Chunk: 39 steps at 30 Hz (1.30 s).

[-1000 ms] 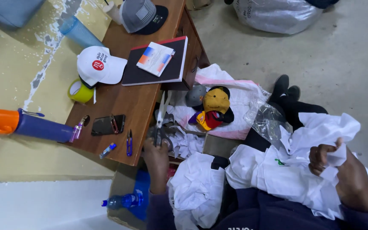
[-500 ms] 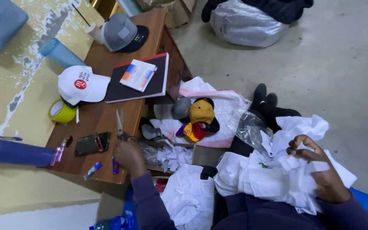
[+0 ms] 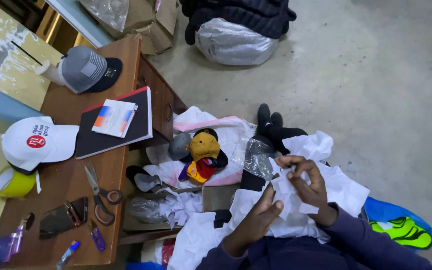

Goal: Trimming excess threads and labels from white t-shirts using scissors

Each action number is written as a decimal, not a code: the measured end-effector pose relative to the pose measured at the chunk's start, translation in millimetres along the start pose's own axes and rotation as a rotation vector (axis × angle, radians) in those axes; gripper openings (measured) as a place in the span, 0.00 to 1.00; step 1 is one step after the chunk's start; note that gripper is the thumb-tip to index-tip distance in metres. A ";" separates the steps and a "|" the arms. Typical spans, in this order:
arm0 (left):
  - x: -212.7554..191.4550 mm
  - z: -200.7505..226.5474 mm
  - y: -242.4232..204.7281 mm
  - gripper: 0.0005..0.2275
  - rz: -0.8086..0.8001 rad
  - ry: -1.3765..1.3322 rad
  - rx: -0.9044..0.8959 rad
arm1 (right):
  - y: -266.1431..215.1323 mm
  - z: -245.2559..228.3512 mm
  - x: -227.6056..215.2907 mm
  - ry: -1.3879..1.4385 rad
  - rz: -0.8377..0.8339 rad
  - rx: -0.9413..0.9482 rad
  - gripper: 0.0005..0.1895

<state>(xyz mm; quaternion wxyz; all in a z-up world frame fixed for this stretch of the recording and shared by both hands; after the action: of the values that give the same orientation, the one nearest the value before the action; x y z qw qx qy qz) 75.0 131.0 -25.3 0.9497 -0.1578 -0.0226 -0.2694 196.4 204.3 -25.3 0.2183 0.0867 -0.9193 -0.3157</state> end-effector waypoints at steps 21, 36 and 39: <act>-310.6 -252.2 -12.9 0.22 0.959 0.279 -0.250 | -91.9 65.1 82.7 -0.497 -1.363 0.398 0.37; -458.9 -414.7 -106.9 0.53 1.312 0.556 -1.113 | -139.1 114.6 50.9 -0.529 -1.493 0.545 0.32; -455.0 -391.2 -84.7 0.26 1.369 0.645 -0.857 | -118.3 105.6 62.0 -0.545 -1.448 0.691 0.30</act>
<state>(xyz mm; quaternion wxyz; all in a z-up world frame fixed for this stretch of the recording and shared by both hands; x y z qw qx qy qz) -373.9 170.3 -430.4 0.7218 -0.3965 0.4509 0.3444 95.7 150.3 -151.5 -0.3056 0.6368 -0.7023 -0.0889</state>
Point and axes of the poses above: each hand's wrist, its own y-axis towards the middle knuckle, its own x-axis out of the palm, z = x × y, the point moved 10 cm from there along y, towards the middle knuckle, and after that the axes turned 12 degrees about -x, right-handed, at the moved point
